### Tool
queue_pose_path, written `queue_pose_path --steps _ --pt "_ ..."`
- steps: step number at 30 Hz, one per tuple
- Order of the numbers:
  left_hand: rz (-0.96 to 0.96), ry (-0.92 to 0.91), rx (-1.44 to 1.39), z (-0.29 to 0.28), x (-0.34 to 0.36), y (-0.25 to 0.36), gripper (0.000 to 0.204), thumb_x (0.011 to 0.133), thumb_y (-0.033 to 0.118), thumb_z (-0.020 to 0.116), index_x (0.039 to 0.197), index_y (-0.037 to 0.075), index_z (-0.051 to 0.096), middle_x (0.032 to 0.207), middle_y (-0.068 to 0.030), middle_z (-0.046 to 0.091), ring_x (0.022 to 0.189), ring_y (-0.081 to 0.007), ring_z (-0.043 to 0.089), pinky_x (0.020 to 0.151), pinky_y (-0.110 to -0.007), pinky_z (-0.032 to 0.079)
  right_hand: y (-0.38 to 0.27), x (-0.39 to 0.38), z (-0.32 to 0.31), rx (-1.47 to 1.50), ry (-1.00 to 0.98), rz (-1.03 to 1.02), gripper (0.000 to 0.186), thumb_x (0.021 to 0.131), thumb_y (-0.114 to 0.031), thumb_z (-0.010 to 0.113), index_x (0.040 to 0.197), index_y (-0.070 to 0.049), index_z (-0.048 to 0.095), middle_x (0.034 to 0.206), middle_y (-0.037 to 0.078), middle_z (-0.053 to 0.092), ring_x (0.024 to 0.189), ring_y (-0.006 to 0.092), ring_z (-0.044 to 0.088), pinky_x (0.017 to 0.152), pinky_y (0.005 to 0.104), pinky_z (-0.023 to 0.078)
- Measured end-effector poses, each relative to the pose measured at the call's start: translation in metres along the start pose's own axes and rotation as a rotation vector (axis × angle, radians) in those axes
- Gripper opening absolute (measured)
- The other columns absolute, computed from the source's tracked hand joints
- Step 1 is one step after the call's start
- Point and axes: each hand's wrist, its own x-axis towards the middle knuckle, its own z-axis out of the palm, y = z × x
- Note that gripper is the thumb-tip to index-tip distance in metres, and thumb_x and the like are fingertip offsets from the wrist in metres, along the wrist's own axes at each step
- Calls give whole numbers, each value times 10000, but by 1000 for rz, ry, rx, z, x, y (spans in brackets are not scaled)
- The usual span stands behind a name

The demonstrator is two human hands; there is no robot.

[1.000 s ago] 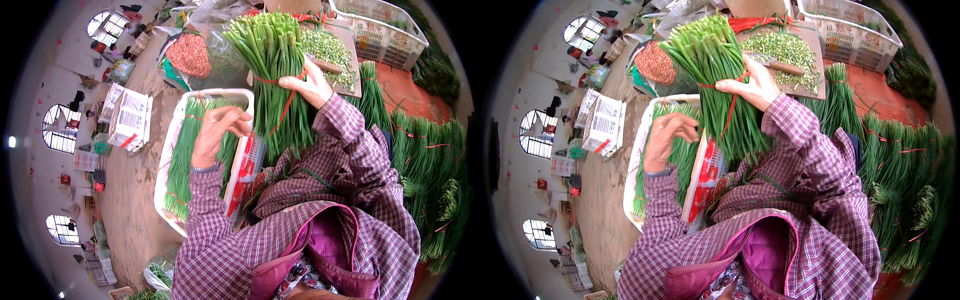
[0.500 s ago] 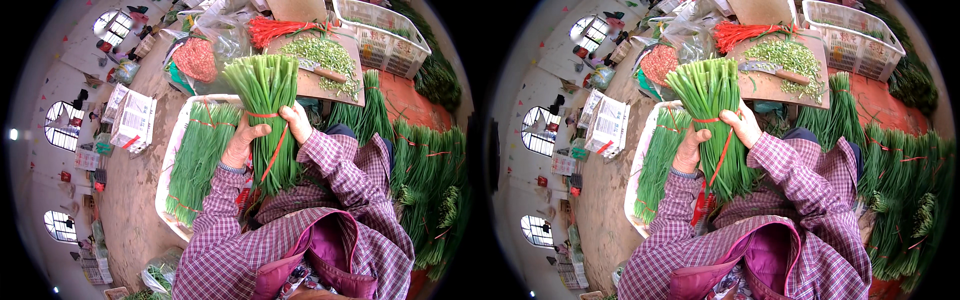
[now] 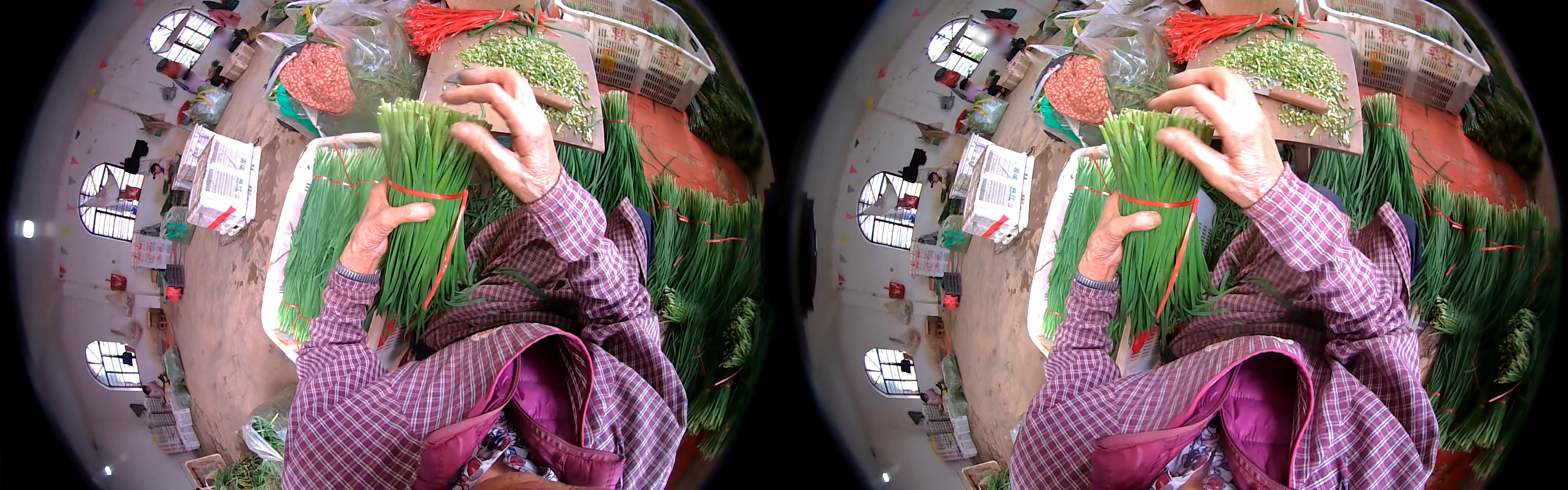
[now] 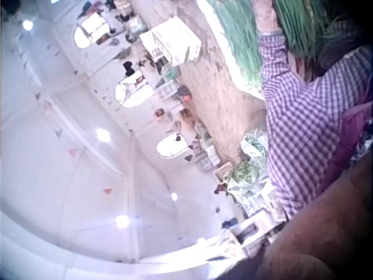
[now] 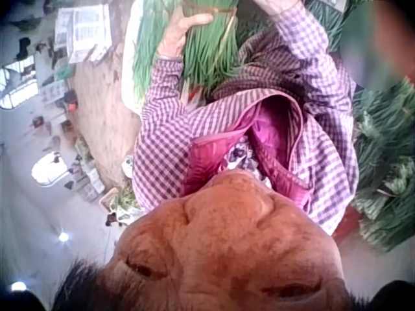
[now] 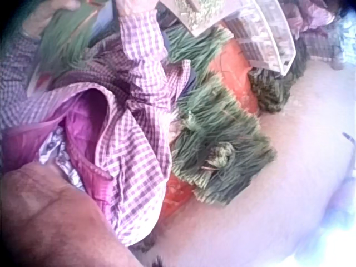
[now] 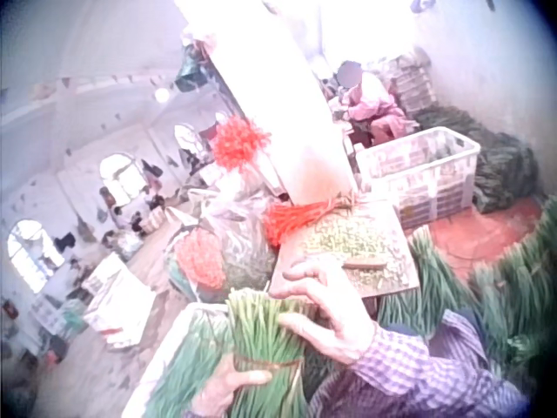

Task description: The person sorts leeks into bundles, ties them with red bands, and cuts the roots off with a large knife, placing the finished bundles into a white plastic crate.

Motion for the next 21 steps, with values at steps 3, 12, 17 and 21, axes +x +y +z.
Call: queue_pose_path --steps 3,12,17,21 --pt "3 26 -29 3 -2 -5 787 671 163 774 1359 2 426 1251 -100 561 1159 -211 535 1031 -346 396 3 3 0 -94 -131 -45 257 779 -238 738 997 -119 672 1063 79 599 1048 288 546 903 409 439" --pt "-86 -60 -10 -3 -6 -7 789 671 147 776 1364 10 425 1273 -87 545 1191 -205 507 1049 -342 371 14 -3 2 4 -285 112 245 790 -247 740 951 -88 646 1049 86 609 1056 280 560 932 393 438" --pt "-132 -62 54 -14 -9 -15 765 680 128 767 1356 -2 433 1244 -84 573 1155 -198 537 1035 -336 386 26 -3 4 53 -455 21 240 822 -230 702 921 -37 597 969 109 595 979 301 565 842 400 455" --pt "-198 -102 26 -12 -16 -13 750 684 117 762 1351 -6 440 1226 -85 591 1138 -197 552 1029 -332 394 36 -7 5 49 -593 -51 190 829 -159 632 904 -14 534 885 132 575 899 334 567 783 423 452"
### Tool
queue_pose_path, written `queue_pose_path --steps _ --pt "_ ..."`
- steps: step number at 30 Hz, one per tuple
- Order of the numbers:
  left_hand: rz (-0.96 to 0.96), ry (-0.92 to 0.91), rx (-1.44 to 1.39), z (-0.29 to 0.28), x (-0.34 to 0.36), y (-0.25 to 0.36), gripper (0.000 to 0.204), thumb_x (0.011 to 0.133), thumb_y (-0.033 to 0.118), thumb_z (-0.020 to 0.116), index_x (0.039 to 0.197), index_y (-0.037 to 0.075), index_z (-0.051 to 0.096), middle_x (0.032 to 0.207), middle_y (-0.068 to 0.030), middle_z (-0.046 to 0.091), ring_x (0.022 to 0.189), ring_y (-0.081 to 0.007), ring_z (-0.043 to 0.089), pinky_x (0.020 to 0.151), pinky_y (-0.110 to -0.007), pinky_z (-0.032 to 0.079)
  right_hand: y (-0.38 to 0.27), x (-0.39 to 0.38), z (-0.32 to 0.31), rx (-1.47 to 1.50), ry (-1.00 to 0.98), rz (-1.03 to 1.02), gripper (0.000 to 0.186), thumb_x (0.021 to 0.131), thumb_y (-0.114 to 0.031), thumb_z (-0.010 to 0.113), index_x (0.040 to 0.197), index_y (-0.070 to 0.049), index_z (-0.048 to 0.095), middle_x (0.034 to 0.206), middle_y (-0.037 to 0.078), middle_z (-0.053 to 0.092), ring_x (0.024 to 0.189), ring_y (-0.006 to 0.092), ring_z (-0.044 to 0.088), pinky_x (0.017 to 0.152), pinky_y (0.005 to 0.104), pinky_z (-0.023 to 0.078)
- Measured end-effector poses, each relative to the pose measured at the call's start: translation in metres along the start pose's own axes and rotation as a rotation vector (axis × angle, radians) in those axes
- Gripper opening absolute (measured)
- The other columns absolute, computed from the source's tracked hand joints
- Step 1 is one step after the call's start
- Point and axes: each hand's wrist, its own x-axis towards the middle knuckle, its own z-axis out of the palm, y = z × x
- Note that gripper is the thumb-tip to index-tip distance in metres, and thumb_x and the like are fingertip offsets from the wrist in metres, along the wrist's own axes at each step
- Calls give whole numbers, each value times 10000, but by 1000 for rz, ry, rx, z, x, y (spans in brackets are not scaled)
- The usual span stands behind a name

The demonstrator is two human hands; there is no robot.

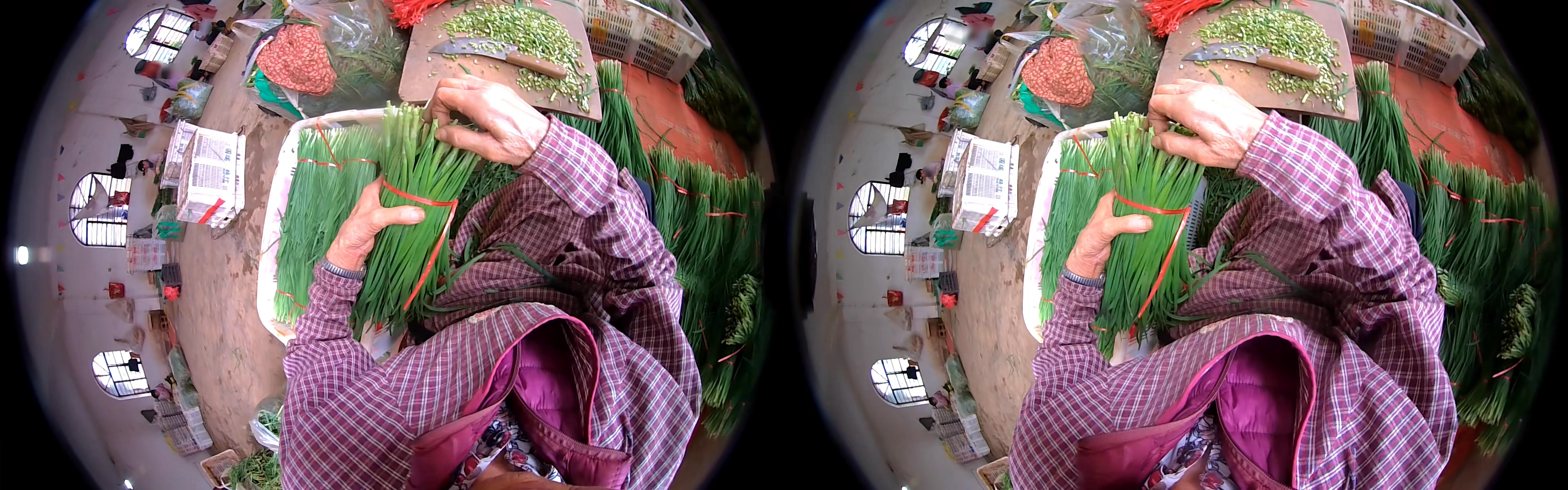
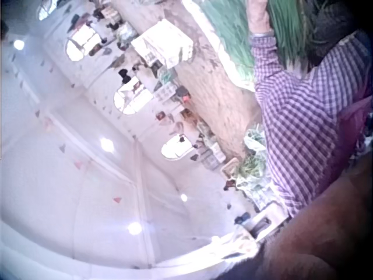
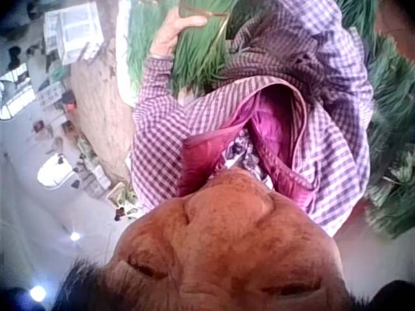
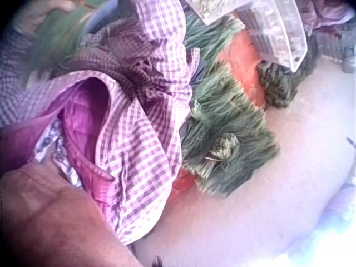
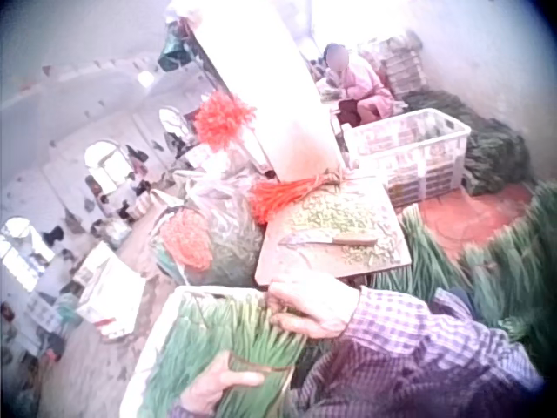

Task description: The person sorts leeks into bundles, ties them with red bands, and cuts the roots off with a large knife, placing the finished bundles into a white plastic crate.

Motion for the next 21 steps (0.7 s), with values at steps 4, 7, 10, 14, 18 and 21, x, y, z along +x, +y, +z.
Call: queue_pose_path --steps 4,7,10,14,18,21 --pt "-64 28 -85 8 -7 -8 747 682 126 752 1351 -6 446 1228 -93 592 1145 -202 551 1030 -335 393 -1 2 -5 -67 -84 35 126 800 -99 575 865 -16 505 829 143 587 802 356 602 703 422 478" --pt "-74 20 -101 4 -6 -23 749 682 156 740 1352 -8 446 1231 -101 590 1158 -212 543 1035 -342 387 5 -2 -9 -229 91 66 104 824 -83 562 873 -17 499 784 143 621 725 342 636 649 406 507" --pt "-75 59 -91 -6 -10 -40 748 686 184 727 1352 -8 447 1230 -111 589 1174 -223 531 1045 -351 376 22 -2 -17 -303 303 63 94 916 -98 571 975 -36 536 781 98 653 706 249 680 634 351 540" --pt "-46 70 -151 0 -9 -39 728 697 191 703 1334 -34 432 1200 -154 588 1045 -253 619 907 -363 523 2 -17 -13 -135 256 176 144 919 -150 603 972 -19 580 797 95 657 723 228 667 671 338 533" --pt "-95 18 -244 12 -7 -32 705 692 195 719 1316 -15 467 1218 -136 589 1085 -223 589 966 -355 470 -29 -29 18 -141 266 166 171 833 -225 673 890 -99 574 810 55 616 805 273 627 687 391 505" --pt "-85 0 -258 11 -5 -40 706 701 191 717 1321 -14 449 1197 -139 588 1031 -217 613 902 -343 518 -27 -38 30 -245 268 229 197 778 -175 706 901 -97 573 831 34 594 837 245 604 744 362 476"
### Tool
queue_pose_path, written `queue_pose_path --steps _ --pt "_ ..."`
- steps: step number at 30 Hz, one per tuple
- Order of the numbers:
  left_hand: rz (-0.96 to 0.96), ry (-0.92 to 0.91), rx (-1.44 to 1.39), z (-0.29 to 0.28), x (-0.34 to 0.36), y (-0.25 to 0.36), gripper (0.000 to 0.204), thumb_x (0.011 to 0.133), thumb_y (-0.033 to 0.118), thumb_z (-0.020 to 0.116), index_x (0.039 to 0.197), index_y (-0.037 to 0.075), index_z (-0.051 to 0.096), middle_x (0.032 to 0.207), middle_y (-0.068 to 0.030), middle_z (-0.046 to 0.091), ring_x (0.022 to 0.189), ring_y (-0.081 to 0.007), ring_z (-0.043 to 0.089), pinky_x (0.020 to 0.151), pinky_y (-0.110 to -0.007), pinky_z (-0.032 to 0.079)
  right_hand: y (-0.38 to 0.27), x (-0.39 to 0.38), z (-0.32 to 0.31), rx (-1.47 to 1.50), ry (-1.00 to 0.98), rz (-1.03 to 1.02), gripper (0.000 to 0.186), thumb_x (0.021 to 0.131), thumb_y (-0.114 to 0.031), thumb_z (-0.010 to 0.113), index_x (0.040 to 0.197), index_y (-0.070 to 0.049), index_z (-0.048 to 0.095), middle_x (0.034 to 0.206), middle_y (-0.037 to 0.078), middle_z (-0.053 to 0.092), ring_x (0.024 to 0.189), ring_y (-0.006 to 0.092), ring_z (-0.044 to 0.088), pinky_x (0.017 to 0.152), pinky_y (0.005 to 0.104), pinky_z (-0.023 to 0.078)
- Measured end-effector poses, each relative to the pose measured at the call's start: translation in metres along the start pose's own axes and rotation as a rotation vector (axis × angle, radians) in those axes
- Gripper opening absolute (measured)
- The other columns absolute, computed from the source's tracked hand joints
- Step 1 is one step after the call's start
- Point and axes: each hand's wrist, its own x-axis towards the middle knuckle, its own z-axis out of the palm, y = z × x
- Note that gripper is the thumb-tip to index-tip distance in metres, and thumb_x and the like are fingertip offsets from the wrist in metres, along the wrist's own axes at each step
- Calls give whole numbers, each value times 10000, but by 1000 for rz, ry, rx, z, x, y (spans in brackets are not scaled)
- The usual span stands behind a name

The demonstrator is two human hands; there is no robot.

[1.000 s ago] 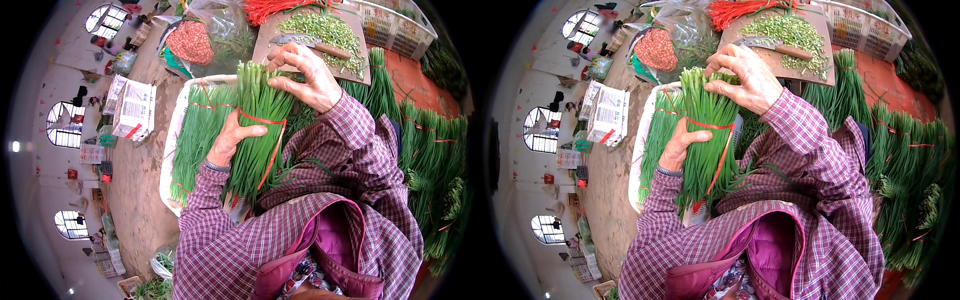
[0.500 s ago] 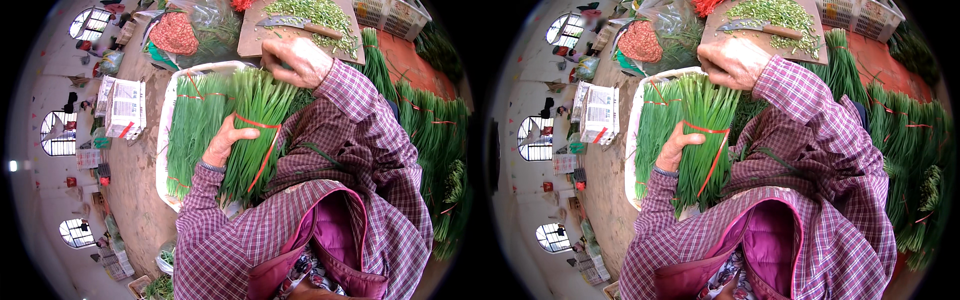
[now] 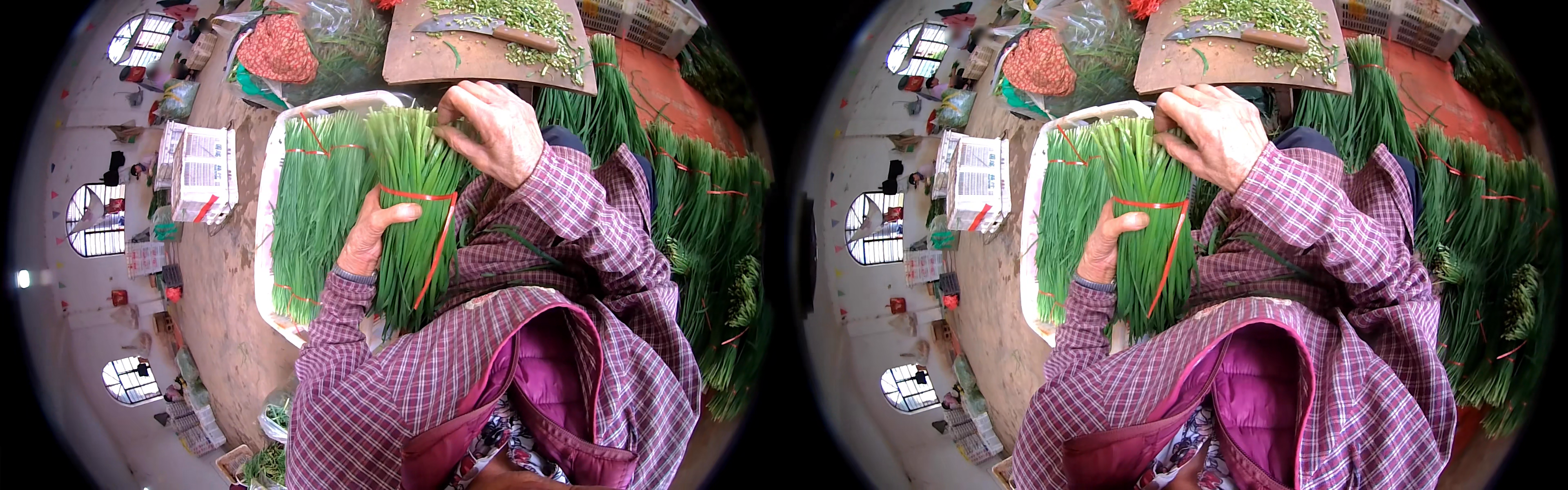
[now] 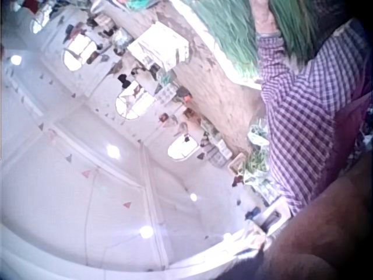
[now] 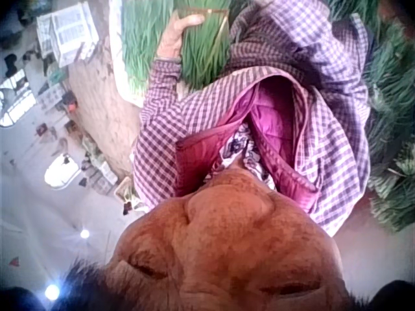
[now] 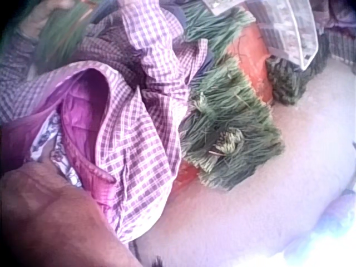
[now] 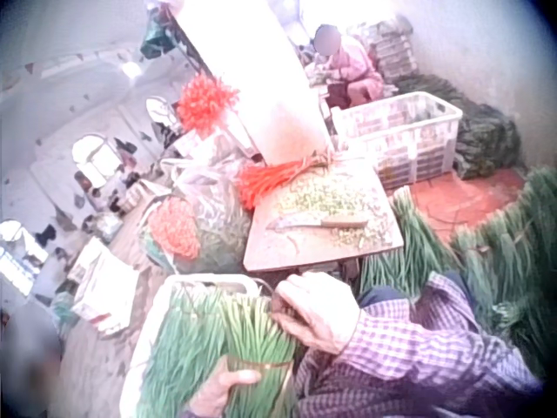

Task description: The person sorts leeks into bundles, ties them with red bands, and cuts the roots off with a large knife, placing the finished bundles into a white plastic crate.

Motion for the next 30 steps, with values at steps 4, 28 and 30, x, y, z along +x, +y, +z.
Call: queue_pose_path --steps 4,28,30 --pt "48 80 -27 -1 0 -10 725 708 168 721 1340 -8 413 1166 -128 581 1011 -217 614 882 -339 527 2 -3 2 -49 -11 -7 208 771 -159 695 939 -101 586 833 33 577 822 224 593 787 356 442" --pt "2 73 -127 -4 5 -20 764 701 102 729 1367 33 363 1168 -121 560 1010 -226 620 866 -340 549 14 -4 7 -38 -149 -33 161 753 -169 654 895 -112 603 845 66 509 857 264 550 838 395 420" --pt "-2 60 -139 -4 7 -21 755 707 93 725 1366 35 362 1164 -122 561 1006 -227 623 858 -338 555 13 -7 10 -58 -139 -33 148 760 -185 666 889 -133 617 852 53 515 881 250 554 845 401 423"
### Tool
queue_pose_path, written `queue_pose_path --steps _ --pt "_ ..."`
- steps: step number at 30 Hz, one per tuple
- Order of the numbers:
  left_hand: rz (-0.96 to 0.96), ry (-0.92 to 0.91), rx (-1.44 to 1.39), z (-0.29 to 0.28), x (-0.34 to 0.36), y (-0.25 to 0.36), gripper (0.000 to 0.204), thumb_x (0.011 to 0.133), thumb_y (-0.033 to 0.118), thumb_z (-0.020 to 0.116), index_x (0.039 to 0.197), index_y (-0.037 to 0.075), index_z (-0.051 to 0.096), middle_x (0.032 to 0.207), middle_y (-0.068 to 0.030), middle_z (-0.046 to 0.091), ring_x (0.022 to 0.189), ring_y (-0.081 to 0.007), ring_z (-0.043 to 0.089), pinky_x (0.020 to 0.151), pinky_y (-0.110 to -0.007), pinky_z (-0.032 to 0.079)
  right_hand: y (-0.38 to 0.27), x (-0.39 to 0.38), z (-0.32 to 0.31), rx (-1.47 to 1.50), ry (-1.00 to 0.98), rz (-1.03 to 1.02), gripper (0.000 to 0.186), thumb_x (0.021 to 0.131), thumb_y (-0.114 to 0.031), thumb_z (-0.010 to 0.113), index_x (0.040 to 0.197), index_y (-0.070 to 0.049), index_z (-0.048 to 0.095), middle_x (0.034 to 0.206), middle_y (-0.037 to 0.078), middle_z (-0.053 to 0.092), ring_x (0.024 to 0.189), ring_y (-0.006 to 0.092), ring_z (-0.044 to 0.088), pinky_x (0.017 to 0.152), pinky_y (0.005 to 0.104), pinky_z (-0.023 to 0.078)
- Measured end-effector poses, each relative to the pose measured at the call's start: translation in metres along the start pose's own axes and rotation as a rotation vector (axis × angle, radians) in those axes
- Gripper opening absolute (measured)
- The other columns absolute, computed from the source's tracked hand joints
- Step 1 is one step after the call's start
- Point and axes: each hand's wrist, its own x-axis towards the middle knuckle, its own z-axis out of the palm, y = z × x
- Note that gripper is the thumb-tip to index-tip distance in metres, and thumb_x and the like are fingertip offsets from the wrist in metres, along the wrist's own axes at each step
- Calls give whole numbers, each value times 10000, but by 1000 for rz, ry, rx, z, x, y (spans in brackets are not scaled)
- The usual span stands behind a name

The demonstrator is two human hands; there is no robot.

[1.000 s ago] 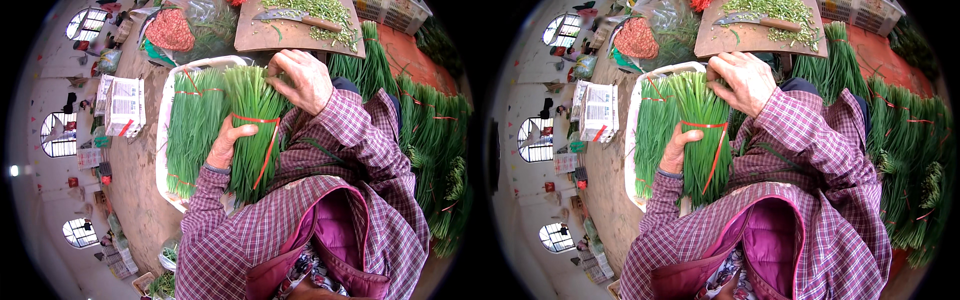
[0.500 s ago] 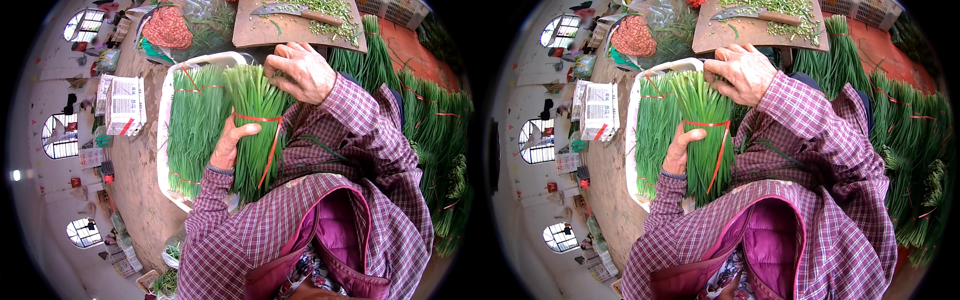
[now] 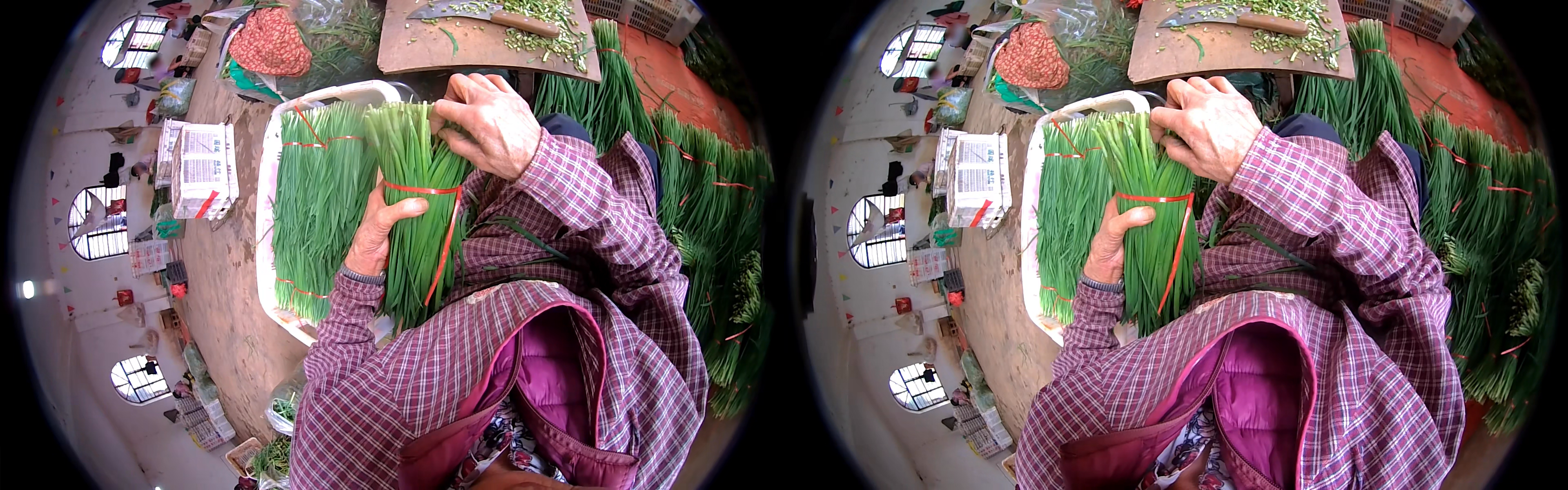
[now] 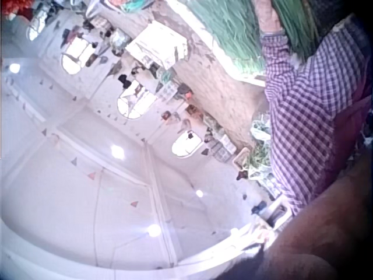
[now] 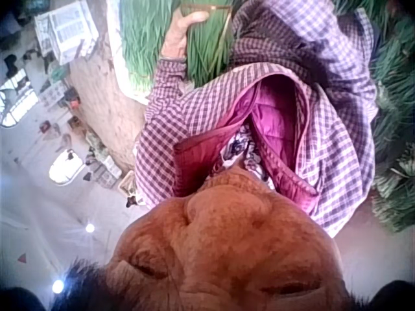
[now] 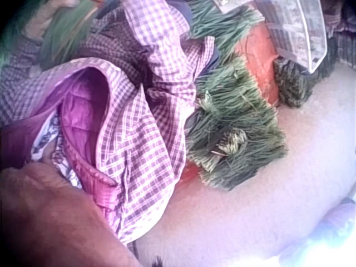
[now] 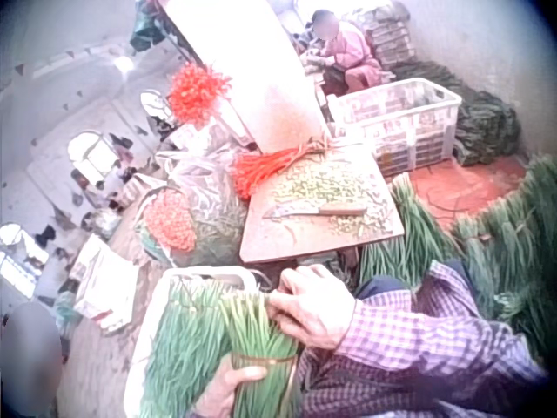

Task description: The person sorts leeks into bundles, ties them with red bands, and cuts the roots off with a large knife, placing the finished bundles into a white plastic crate.

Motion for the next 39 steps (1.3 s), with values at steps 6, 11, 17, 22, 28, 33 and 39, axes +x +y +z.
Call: queue_pose_path --steps 6,11,17,22,28,33,39 --pt "12 -7 -38 1 0 1 725 722 82 721 1358 39 375 1162 -128 560 981 -227 639 835 -350 573 1 -1 3 27 44 -29 110 760 -225 696 831 -156 648 876 21 533 912 222 548 871 401 422" --pt "20 1 -60 3 -1 1 721 725 76 722 1358 37 379 1163 -121 566 982 -223 641 832 -335 572 -4 2 0 -98 7 -80 186 719 -243 738 849 -143 651 877 15 533 915 219 547 902 412 416" --pt "43 71 59 2 1 -1 736 716 66 729 1365 49 382 1177 -104 563 1054 -211 602 912 -332 520 1 3 5 -40 0 -76 176 672 -253 761 758 -148 648 855 13 524 912 208 533 894 408 411" --pt "24 67 106 -3 3 -2 753 700 92 747 1360 49 388 1181 -98 562 1076 -211 586 933 -333 499 0 6 7 27 -51 -39 140 705 -173 703 786 -82 633 838 69 516 871 267 525 867 388 428" --pt "-19 14 4 -12 7 -4 775 698 124 743 1377 53 375 1192 -106 559 1068 -223 592 920 -349 515 33 5 -2 935 -185 437 319 914 -296 550 940 5 651 1056 66 644 1036 166 568 965 316 417" --pt "93 81 44 -2 3 -7 640 751 191 673 1313 -30 460 1139 -179 620 977 -259 651 866 -375 551 71 2 -15 592 -1 460 315 952 -288 559 1052 0 638 1020 89 656 954 184 608 886 319 474" --pt "-21 -7 -40 4 4 1 760 717 114 715 1388 51 364 1207 -119 559 1041 -221 610 903 -351 529 21 17 -7 176 187 29 304 847 -305 672 1082 -113 655 944 104 619 944 299 604 820 412 477"
